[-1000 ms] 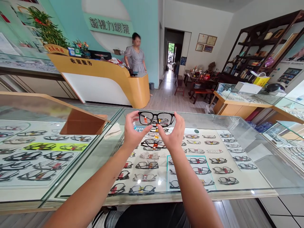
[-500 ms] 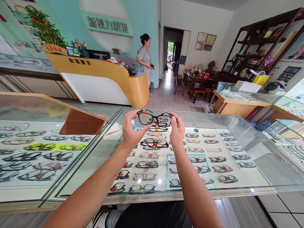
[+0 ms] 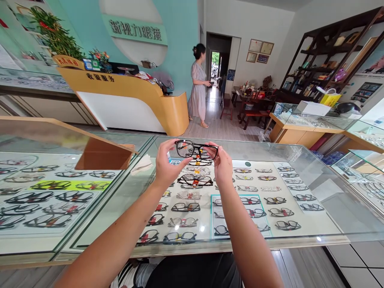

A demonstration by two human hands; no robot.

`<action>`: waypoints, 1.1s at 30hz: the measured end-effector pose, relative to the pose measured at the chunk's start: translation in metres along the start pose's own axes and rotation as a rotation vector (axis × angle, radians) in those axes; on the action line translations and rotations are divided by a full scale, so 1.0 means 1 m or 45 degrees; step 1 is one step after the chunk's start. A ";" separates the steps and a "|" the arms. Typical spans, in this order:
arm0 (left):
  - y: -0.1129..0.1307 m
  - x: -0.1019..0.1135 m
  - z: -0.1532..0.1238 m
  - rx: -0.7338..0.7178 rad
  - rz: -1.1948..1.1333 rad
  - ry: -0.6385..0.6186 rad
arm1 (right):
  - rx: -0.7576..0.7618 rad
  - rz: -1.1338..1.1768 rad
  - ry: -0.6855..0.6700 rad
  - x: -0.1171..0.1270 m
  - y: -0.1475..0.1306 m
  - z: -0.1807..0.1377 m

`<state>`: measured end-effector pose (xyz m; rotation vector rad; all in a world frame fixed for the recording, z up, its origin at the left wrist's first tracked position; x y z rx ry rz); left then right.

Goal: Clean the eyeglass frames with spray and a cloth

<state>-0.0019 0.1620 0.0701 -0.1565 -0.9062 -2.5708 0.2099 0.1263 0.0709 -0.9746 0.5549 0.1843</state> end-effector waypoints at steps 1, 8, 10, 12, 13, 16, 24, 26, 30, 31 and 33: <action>0.000 0.000 0.000 0.004 -0.006 -0.002 | -0.007 0.006 -0.001 0.000 0.000 0.000; -0.002 0.000 0.001 0.085 -0.033 -0.020 | -0.051 -0.051 0.058 0.006 0.004 0.001; -0.002 0.001 0.001 0.108 -0.040 -0.024 | -0.070 -0.099 0.104 0.011 0.007 0.002; -0.001 0.001 0.002 0.128 -0.052 -0.026 | -0.097 -0.167 0.145 0.017 0.011 0.004; -0.001 0.001 0.003 0.138 -0.060 -0.026 | -0.111 -0.206 0.171 0.020 0.013 0.004; -0.001 0.001 0.004 0.175 -0.092 -0.033 | -0.130 -0.287 0.254 0.027 0.016 0.005; -0.008 -0.001 0.004 0.330 -0.226 -0.077 | -0.138 -0.374 0.216 0.030 0.018 0.008; -0.011 -0.003 0.003 0.393 -0.277 -0.098 | -0.167 -0.412 0.211 0.032 0.020 0.008; -0.023 -0.009 0.004 0.540 -0.484 -0.127 | -0.179 -0.424 0.181 0.031 0.022 0.007; -0.026 -0.010 0.004 0.570 -0.533 -0.128 | -0.182 -0.416 0.171 0.029 0.022 0.007; -0.032 -0.012 0.005 0.610 -0.594 -0.127 | -0.192 -0.398 0.160 0.027 0.023 0.005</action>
Point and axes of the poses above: each hand's wrist, its own z-axis towards the middle knuckle, its own x-axis out of the back of the hand, y = z × x, the point moved 4 cm from there along z, towards the middle knuckle, and after that the axes turned 8 degrees about x, right-handed, at the moved point
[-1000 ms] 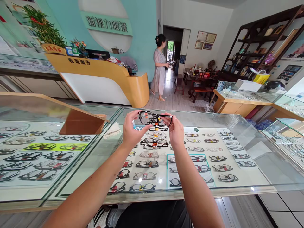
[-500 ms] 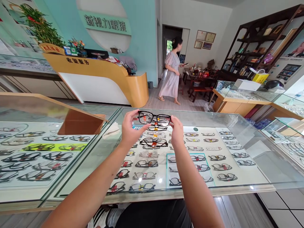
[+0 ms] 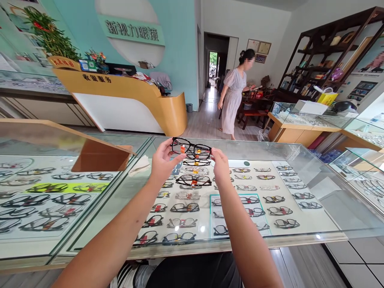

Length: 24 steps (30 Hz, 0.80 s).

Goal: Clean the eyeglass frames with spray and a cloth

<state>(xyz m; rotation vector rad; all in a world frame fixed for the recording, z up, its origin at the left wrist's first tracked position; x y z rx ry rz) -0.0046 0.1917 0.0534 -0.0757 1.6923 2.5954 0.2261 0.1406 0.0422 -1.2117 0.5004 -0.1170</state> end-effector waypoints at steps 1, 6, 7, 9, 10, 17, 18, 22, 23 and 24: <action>-0.002 0.000 0.001 0.013 -0.018 -0.006 | -0.005 0.007 -0.004 -0.001 0.000 -0.001; -0.003 0.000 0.004 0.066 -0.094 -0.071 | -0.009 0.020 0.005 -0.001 0.001 -0.001; -0.003 -0.001 0.004 0.066 -0.112 -0.086 | -0.007 0.020 0.005 -0.001 0.001 -0.001; -0.001 -0.003 0.004 0.056 -0.152 -0.119 | -0.010 0.021 0.007 -0.002 0.002 -0.001; -0.001 -0.004 0.004 0.050 -0.176 -0.134 | -0.021 0.025 0.009 -0.003 0.002 -0.002; -0.001 -0.005 0.008 0.060 -0.306 -0.209 | -0.231 0.141 -0.107 -0.013 0.007 -0.007; -0.002 -0.004 0.008 0.069 -0.314 -0.210 | -0.250 0.145 -0.120 -0.013 0.007 -0.007; -0.002 -0.003 0.009 0.140 -0.390 -0.220 | -0.347 0.199 -0.175 -0.015 0.010 -0.009; -0.002 -0.002 0.009 0.156 -0.408 -0.226 | -0.371 0.222 -0.199 -0.016 0.011 -0.010; -0.001 -0.002 0.009 0.167 -0.419 -0.232 | -0.389 0.242 -0.218 -0.017 0.011 -0.010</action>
Point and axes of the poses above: each hand's wrist, its own z-axis towards the middle knuckle, its own x-axis out of the back of the hand, y = z × x, the point moved 4 cm from there along z, towards the middle knuckle, and after that the axes turned 8 degrees about x, right-handed, at the moved point
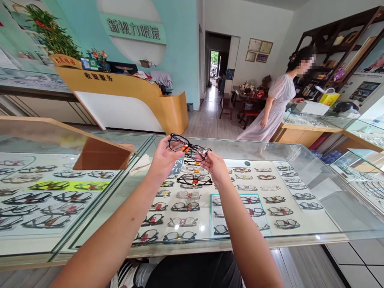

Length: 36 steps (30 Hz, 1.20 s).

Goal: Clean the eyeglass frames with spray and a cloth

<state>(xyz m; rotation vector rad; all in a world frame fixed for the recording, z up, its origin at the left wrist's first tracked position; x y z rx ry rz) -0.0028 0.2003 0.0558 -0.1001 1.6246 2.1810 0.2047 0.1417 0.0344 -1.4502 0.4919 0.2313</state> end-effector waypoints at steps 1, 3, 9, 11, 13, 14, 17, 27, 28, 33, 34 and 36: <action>0.001 0.000 0.000 0.009 -0.005 -0.005 | -0.006 0.012 -0.011 -0.001 0.001 0.000; 0.001 -0.001 -0.001 0.031 -0.016 -0.010 | 0.023 0.017 -0.006 -0.001 0.002 0.001; -0.007 -0.007 -0.005 0.261 -0.078 0.130 | 0.338 -0.115 0.121 -0.004 -0.004 -0.001; -0.012 -0.008 -0.009 0.448 -0.043 0.184 | 0.575 -0.299 0.167 -0.006 -0.013 -0.010; -0.012 -0.012 -0.014 0.572 -0.020 0.145 | 0.817 -0.588 0.178 -0.011 -0.021 -0.021; -0.011 -0.014 -0.015 0.586 -0.021 0.104 | 0.921 -0.750 0.166 -0.014 -0.024 -0.026; -0.004 -0.019 -0.018 0.562 -0.060 0.052 | 1.141 -1.153 0.034 -0.022 -0.026 -0.036; -0.005 -0.006 -0.011 0.473 -0.031 0.229 | 1.426 -1.405 -0.281 -0.036 -0.022 -0.041; -0.002 -0.004 -0.011 0.417 0.060 0.266 | 1.415 -1.409 -0.242 -0.036 -0.023 -0.041; 0.011 -0.008 -0.017 0.181 0.527 0.267 | 1.307 -1.395 -0.061 -0.030 -0.025 -0.038; 0.012 -0.010 -0.019 0.155 0.574 0.248 | 1.292 -1.382 -0.046 -0.029 -0.024 -0.037; 0.013 -0.014 -0.022 0.109 0.644 0.213 | 1.263 -1.341 -0.020 -0.027 -0.023 -0.035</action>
Point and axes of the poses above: each hand's wrist, its own z-axis towards the middle knuckle, its own x-axis out of the back of the hand, y = z × x, the point moved 4 cm from there along z, towards the middle knuckle, and after that the axes turned 8 degrees about x, right-handed, at the moved point
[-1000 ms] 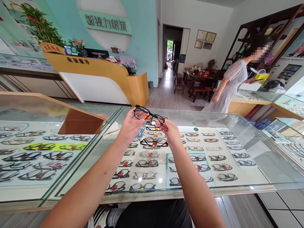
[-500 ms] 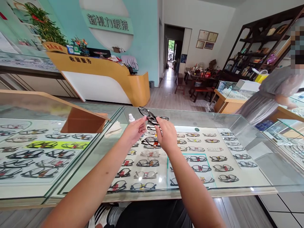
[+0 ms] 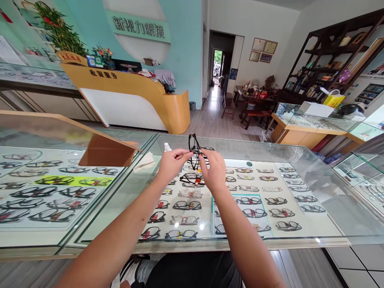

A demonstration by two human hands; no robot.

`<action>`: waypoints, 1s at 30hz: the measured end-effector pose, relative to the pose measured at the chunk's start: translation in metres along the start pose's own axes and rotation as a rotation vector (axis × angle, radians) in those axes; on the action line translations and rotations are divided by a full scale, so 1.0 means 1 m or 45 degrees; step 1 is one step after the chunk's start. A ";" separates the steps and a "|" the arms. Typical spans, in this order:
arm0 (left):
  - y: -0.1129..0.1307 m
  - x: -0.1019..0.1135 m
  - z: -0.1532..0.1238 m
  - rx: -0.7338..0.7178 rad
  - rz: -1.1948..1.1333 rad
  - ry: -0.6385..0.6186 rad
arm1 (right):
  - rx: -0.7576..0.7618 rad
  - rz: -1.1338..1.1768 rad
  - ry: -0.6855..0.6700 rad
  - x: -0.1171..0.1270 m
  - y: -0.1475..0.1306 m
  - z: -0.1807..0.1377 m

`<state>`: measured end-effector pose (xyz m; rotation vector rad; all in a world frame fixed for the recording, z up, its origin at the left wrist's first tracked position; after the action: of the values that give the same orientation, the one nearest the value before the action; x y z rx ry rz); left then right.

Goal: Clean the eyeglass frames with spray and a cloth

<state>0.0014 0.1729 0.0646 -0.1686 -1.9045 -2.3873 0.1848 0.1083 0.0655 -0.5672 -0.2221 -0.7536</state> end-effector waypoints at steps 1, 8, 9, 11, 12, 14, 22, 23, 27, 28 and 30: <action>0.000 -0.002 -0.002 -0.025 0.024 -0.007 | -0.023 0.020 0.011 0.000 0.001 -0.001; 0.001 -0.008 -0.007 -0.044 0.056 -0.067 | -0.233 0.163 0.051 -0.005 0.004 -0.006; 0.001 -0.009 -0.008 -0.038 0.045 -0.075 | -0.260 0.181 0.049 -0.006 0.004 -0.007; 0.001 -0.009 -0.009 -0.030 0.034 -0.092 | -0.304 0.223 0.038 -0.008 0.003 -0.008; 0.001 -0.010 -0.009 -0.028 0.037 -0.098 | -0.321 0.243 0.033 -0.009 0.002 -0.008; 0.002 -0.011 -0.009 -0.039 0.052 -0.100 | -0.347 0.273 0.032 -0.009 -0.001 -0.008; 0.022 -0.010 -0.014 -0.153 0.476 -0.371 | -0.530 0.433 0.365 0.019 0.024 0.005; 0.023 -0.011 -0.016 -0.149 0.573 -0.483 | -0.577 0.473 0.457 0.025 0.033 0.006; 0.024 -0.017 -0.026 -0.137 0.851 -0.868 | -0.780 0.653 0.705 0.037 0.063 0.008; 0.023 -0.020 -0.029 -0.137 0.922 -0.927 | -0.817 0.673 0.715 0.037 0.067 0.008; 0.020 -0.024 -0.034 -0.142 1.089 -1.000 | -0.853 0.688 0.691 0.035 0.071 0.007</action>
<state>0.0272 0.1357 0.0734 -1.7240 -1.3805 -1.8932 0.2597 0.1334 0.0559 -0.9740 0.6922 -0.4117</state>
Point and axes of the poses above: each hand's wrist, its own z-axis towards the middle knuckle, its own x-axis out of the back of the hand, y = z × x, the point moved 4 cm from there along z, towards the middle knuckle, and after that the axes turned 8 degrees about x, right-handed, at the moved point
